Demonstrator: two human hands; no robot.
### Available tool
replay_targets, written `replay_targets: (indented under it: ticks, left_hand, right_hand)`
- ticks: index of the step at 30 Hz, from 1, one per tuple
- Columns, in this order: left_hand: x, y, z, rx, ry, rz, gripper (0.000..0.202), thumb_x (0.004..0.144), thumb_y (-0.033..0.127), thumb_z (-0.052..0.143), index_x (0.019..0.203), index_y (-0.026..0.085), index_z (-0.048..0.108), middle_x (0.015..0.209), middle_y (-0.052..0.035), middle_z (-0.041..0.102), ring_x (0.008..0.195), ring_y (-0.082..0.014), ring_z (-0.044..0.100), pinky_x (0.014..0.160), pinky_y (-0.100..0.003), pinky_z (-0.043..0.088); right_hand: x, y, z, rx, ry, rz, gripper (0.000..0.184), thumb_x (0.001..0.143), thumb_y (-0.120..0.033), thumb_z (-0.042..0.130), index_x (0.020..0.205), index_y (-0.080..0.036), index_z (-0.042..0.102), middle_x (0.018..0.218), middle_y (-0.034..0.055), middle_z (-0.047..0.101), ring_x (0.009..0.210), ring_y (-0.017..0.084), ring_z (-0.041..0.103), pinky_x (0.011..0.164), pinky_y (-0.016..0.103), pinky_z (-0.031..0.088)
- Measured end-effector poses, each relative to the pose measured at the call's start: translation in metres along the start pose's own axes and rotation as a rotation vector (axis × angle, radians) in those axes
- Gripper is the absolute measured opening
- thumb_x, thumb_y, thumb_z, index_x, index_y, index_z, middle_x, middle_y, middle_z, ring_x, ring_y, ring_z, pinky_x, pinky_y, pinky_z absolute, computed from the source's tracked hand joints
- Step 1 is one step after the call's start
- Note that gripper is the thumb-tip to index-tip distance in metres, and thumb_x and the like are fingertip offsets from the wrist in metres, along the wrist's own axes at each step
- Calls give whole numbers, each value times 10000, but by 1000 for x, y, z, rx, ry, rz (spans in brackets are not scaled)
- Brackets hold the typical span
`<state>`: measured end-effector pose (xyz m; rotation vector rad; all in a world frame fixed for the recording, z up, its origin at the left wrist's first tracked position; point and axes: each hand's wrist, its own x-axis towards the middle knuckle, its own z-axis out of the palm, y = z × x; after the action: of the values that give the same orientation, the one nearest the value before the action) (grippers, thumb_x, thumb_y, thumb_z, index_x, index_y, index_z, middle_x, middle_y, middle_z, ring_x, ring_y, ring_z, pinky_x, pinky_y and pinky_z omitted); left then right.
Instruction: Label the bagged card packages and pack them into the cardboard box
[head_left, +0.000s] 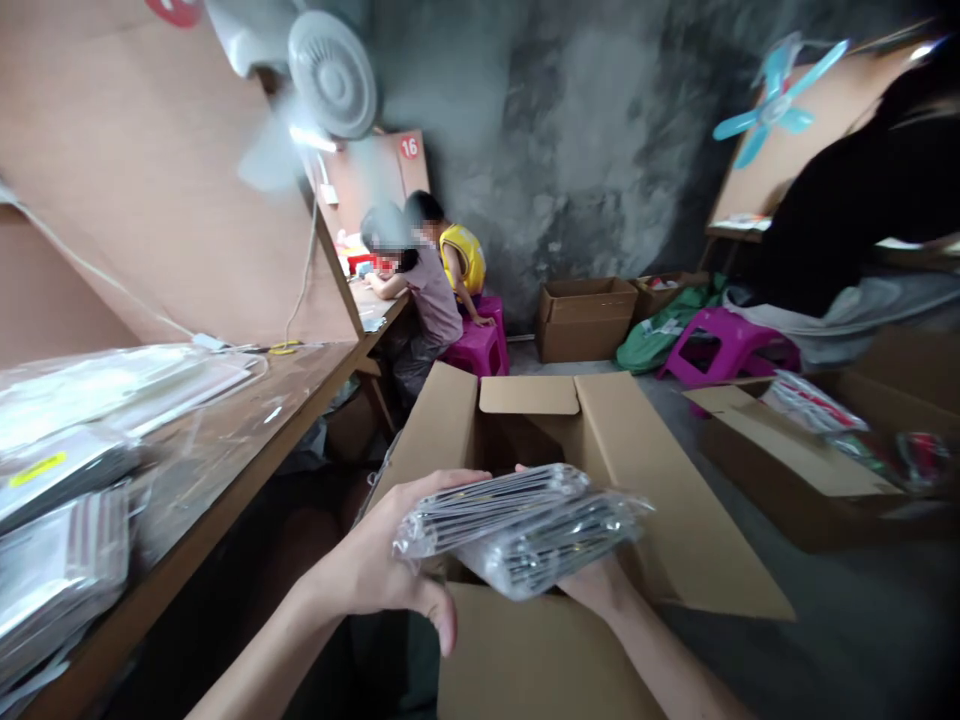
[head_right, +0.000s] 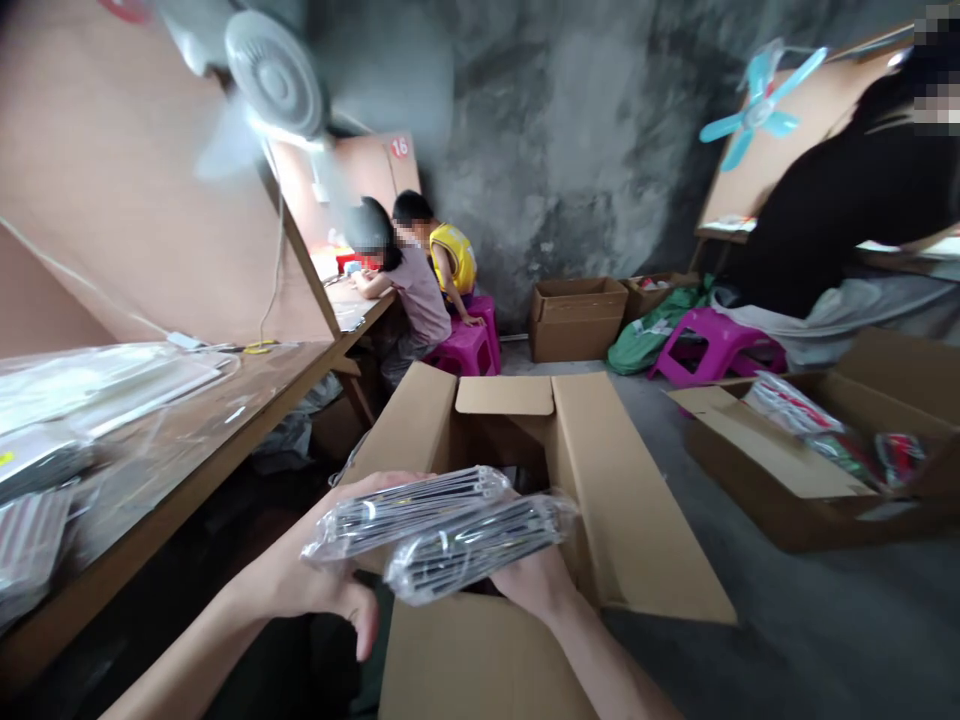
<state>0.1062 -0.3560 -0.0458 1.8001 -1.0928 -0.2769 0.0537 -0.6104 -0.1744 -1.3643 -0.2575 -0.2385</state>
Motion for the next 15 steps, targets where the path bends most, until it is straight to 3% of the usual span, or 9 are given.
replay_targets:
  ticks: [2,5,7,15]
  left_hand:
    - [3,-7,3,2,32,3,1212,351,369,1092,1443,249,579,1398,-137,709,1258,-363,703,1114,-428,552]
    - [6,-15,7,-22,29,-18,1219,359,352,1094,1454,256,567,1409,-138,694,1260,-363,699,1118,-441,557]
    - [7,-17,8,4,24,-20,1199,380,345,1092,1457,275,568,1412,-123,689,1276,-362,689,1128,-449,553]
    - [12,-11,11,45,16,-53,1097,462,324,1076,1439,311,577,1383,-102,714,1227,-359,718,1067,-468,597]
  right_hand:
    - [4,-1,1,-301,30,-151,421,859,-244,809,1275,-288,761,1391,65,726,1434,349,581,1332,583,293]
    - [7,-2,3,-752,48,-419,515,890,-216,727,1402,-230,676,1455,103,690,1374,323,650,1244,543,469]
    - [8,-3,2,-829,40,-487,498,880,-215,728,1377,-221,687,1457,101,691,1354,308,667,1205,499,523]
    - [8,-8,3,-824,20,-456,394,891,-214,716,1283,-254,718,1346,63,760,1384,297,644,1173,452,557]
